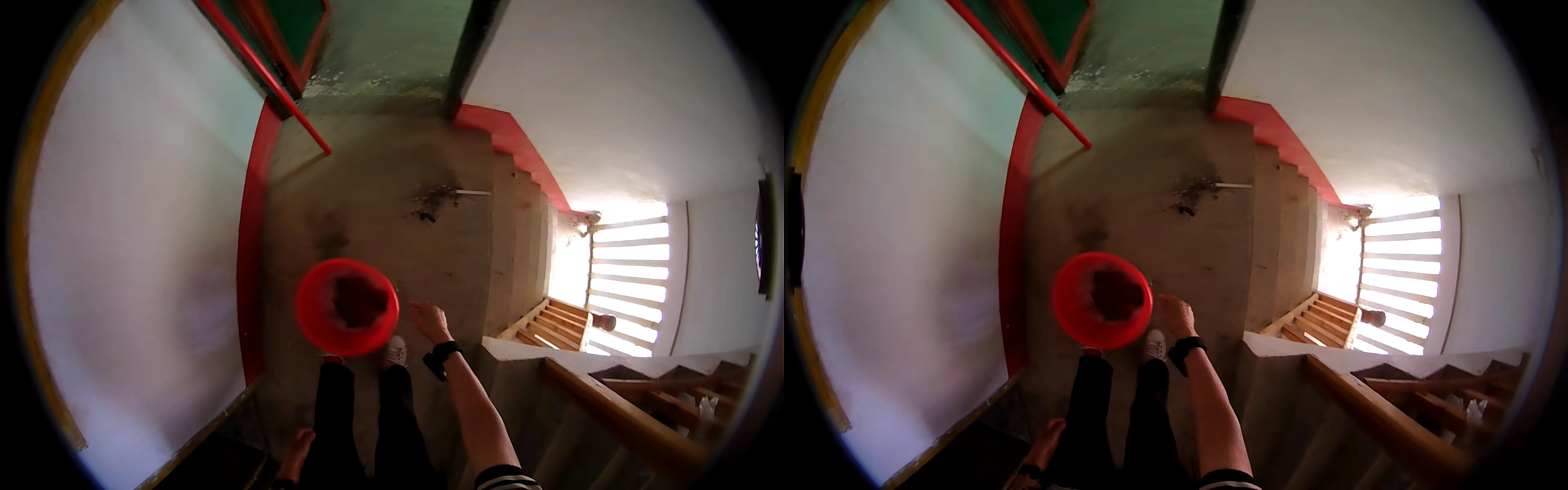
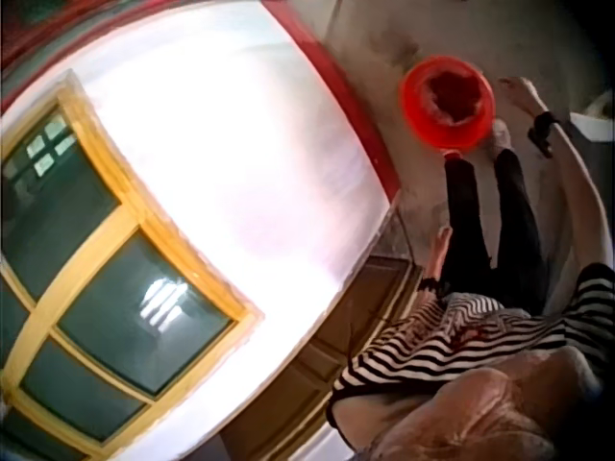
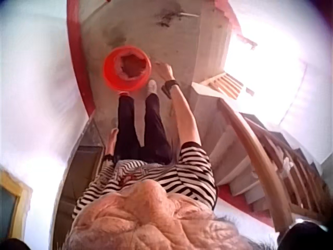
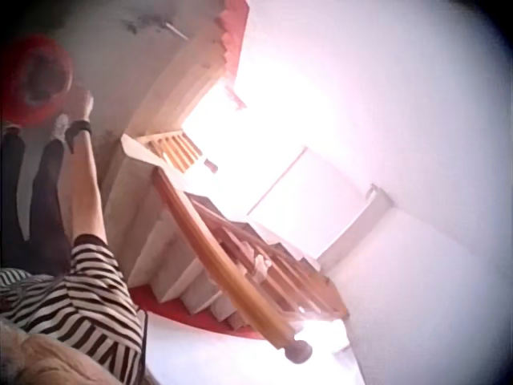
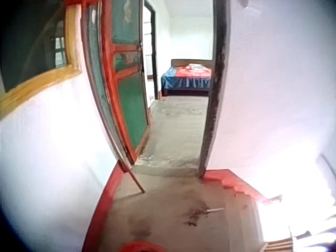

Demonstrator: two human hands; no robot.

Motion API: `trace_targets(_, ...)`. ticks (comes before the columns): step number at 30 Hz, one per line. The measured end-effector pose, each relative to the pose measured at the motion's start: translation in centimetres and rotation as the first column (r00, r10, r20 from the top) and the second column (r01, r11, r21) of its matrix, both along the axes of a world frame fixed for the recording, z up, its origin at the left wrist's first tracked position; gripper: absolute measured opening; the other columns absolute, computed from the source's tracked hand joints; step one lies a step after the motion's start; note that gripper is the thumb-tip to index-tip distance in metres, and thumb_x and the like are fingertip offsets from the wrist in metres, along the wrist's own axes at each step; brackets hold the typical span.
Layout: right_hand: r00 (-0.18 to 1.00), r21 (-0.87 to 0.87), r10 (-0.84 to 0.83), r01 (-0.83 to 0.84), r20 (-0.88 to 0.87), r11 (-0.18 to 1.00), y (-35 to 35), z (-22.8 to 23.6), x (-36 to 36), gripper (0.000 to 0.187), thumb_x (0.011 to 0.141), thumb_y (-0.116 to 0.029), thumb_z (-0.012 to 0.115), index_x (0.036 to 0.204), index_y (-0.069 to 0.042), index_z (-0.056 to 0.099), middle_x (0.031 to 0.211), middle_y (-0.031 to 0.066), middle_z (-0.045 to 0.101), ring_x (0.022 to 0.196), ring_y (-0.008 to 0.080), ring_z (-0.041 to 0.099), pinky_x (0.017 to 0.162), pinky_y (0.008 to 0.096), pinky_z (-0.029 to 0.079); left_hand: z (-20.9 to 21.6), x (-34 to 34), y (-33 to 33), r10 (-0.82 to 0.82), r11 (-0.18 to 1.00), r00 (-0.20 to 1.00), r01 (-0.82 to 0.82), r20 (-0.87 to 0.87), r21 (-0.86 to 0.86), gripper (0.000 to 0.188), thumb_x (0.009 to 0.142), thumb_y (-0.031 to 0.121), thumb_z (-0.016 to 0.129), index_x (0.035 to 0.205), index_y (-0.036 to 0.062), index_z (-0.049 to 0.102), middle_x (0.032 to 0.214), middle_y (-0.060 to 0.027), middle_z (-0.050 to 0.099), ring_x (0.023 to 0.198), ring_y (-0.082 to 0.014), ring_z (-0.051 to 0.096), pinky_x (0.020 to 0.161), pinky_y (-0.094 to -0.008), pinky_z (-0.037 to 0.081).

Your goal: The person wipes a wooden handrail with a cloth, dips the cloth into a bucket of water, and then wipes a yellow door.

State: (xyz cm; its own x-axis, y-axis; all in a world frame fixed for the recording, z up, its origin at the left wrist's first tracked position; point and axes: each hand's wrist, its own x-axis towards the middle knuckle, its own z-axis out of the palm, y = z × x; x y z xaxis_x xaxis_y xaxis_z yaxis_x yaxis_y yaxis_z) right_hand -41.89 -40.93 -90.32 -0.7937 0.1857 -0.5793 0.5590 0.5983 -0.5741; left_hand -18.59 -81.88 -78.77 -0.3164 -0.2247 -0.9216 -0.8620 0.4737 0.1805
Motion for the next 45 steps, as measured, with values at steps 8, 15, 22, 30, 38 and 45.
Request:
trace_targets(8, 0.994, 0.093, -0.013, 0.003, 0.111, 0.996, -4.8, -12.5, -5.2, 0.042, 0.088, -0.045, 0.037, 0.114, -0.018, 0.057, 0.1, 0.0189, 0.06, 0.096, 0.0371, 0.055, 0.084, 0.0457, 0.043, -4.1, -1.1, -5.5, 0.189, 0.977, 0.981, -0.182, 0.054, -0.114, 0.038, 0.085, 0.032, 0.055, 0.11, 0.0034, 0.057, 0.107, -0.0118, 0.058, 0.101, -0.0201, 0.054, 0.082, -0.0332, 0.044)
trace_targets(15, 0.976, -0.039, -0.185, 0.19, 0.111, 0.981, -6.2, -18.3, -9.2, 0.053, 0.088, -0.05, 0.035, 0.12, -0.011, 0.053, 0.112, 0.0239, 0.055, 0.108, 0.0369, 0.05, 0.09, 0.0408, 0.041, -2.9, -6.8, -4.1, 0.393, 0.92, 0.877, -0.376, 0.278, -0.113, 0.033, 0.086, 0.024, 0.053, 0.114, 0.0078, 0.054, 0.104, -0.007, 0.055, 0.09, -0.0173, 0.052, 0.074, -0.031, 0.043)
trace_targets(22, 0.932, 0.14, -0.301, 0.277, 0.203, 0.951, -8.1, -14.8, -11.6, 0.072, 0.082, -0.064, 0.035, 0.089, 0.001, 0.066, 0.088, 0.0258, 0.061, 0.09, 0.039, 0.058, 0.08, 0.0422, 0.044, -4.3, -3.4, -7.0, 0.476, 0.875, 0.863, -0.484, 0.168, 0.007, 0.031, 0.087, 0.024, 0.053, 0.113, 0.0074, 0.055, 0.11, -0.007, 0.054, 0.096, -0.0169, 0.05, 0.077, -0.0312, 0.042)
trace_targets(30, 0.929, 0.341, -0.335, 0.267, 0.16, 0.901, -9.5, -11.4, -7.0, 0.053, 0.075, -0.055, 0.054, 0.099, -0.009, 0.065, 0.098, 0.0194, 0.061, 0.094, 0.0406, 0.056, 0.082, 0.0472, 0.045, -1.5, -10.4, -6.4, 0.319, 0.937, 0.941, -0.331, 0.117, 0.111, 0.033, 0.087, 0.026, 0.054, 0.115, 0.0074, 0.054, 0.106, -0.0065, 0.056, 0.097, -0.0165, 0.053, 0.075, -0.0302, 0.045)
trace_targets(38, 0.116, -0.594, -0.796, 0.731, 0.594, -0.336, -19.7, -2.1, 1.3, 0.019, 0.079, -0.012, 0.062, 0.096, -0.005, 0.055, 0.082, 0.0076, 0.062, 0.07, 0.0202, 0.06, 0.062, 0.0335, 0.05, -2.0, -12.1, -10.6, 0.343, 0.927, 0.939, -0.333, -0.033, 0.173, 0.028, 0.086, 0.027, 0.053, 0.102, 0.005, 0.059, 0.092, -0.0076, 0.063, 0.085, -0.0219, 0.061, 0.065, -0.0337, 0.051)
trace_targets(45, 0.039, -0.569, -0.653, 0.533, 0.756, -0.626, -25.9, -0.3, -0.3, 0.021, 0.084, -0.027, 0.062, 0.089, -0.009, 0.054, 0.081, 0.0081, 0.06, 0.075, 0.0196, 0.058, 0.068, 0.0328, 0.048, 7.8, -17.4, -12.5, -0.079, 0.939, 0.972, 0.147, -0.221, 0.311, 0.043, 0.088, 0.031, 0.052, 0.121, 0.0046, 0.048, 0.114, -0.0098, 0.054, 0.094, -0.0228, 0.056, 0.082, -0.0343, 0.045)
